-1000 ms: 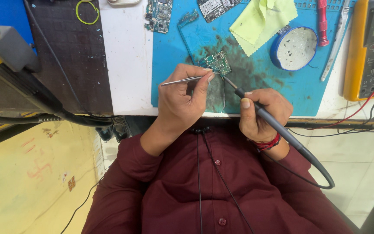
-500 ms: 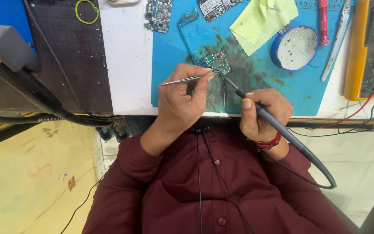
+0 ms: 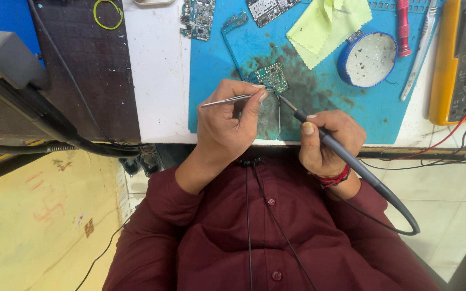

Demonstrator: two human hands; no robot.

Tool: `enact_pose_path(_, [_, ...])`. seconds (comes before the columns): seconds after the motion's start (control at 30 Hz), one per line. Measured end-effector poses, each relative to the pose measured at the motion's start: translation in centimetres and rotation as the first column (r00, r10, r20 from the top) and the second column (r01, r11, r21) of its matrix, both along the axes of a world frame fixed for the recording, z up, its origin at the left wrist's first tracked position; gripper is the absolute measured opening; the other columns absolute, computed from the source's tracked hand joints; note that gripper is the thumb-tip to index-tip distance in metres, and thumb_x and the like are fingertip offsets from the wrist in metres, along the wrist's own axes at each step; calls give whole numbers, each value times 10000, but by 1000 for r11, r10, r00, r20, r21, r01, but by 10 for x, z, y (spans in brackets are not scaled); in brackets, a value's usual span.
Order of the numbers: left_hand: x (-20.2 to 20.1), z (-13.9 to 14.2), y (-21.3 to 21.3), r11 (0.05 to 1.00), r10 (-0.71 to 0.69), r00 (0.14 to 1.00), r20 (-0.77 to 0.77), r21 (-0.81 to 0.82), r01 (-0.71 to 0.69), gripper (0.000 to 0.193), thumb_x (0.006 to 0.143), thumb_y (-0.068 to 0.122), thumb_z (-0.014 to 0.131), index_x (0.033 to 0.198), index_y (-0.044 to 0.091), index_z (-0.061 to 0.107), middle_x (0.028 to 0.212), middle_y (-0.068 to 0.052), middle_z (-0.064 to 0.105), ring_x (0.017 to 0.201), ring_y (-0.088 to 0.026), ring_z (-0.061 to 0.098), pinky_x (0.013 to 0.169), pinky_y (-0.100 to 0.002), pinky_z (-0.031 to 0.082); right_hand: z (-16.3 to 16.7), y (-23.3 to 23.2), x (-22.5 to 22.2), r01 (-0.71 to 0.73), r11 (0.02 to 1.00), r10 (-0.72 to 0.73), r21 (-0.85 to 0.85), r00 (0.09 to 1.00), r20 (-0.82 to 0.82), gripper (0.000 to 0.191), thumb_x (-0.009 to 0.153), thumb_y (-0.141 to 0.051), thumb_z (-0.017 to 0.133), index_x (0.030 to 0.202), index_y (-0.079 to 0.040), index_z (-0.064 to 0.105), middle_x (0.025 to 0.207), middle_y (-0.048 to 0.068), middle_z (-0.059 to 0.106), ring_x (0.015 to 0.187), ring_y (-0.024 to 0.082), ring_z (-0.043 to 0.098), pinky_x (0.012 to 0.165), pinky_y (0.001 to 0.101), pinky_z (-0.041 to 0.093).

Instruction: The person uses a hot air gun and tweezers to remove a small component from a circuit board, then uses a soldering iron and solder to reattach it. They apply flux from a yellow bottle to the soldered area.

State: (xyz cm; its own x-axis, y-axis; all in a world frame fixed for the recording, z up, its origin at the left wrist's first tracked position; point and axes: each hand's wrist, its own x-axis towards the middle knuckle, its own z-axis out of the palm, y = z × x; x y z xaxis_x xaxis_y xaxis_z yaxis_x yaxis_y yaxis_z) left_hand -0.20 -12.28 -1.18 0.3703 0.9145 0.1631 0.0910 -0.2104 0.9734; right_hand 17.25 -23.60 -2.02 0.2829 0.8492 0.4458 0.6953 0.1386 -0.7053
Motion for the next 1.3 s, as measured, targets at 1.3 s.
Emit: enact_pose_path(1.3, [-4,-27,-4,994,67,933,353,-105,-32,163,1081,30,679,1184,20,553,1071,-127,732,714,-27,614,617,-165,499,31,32,-12,5,976,47,-219,972,231,633,910,-279,920,1360,-29,553,1118,126,685,919,298,698,796,375,558])
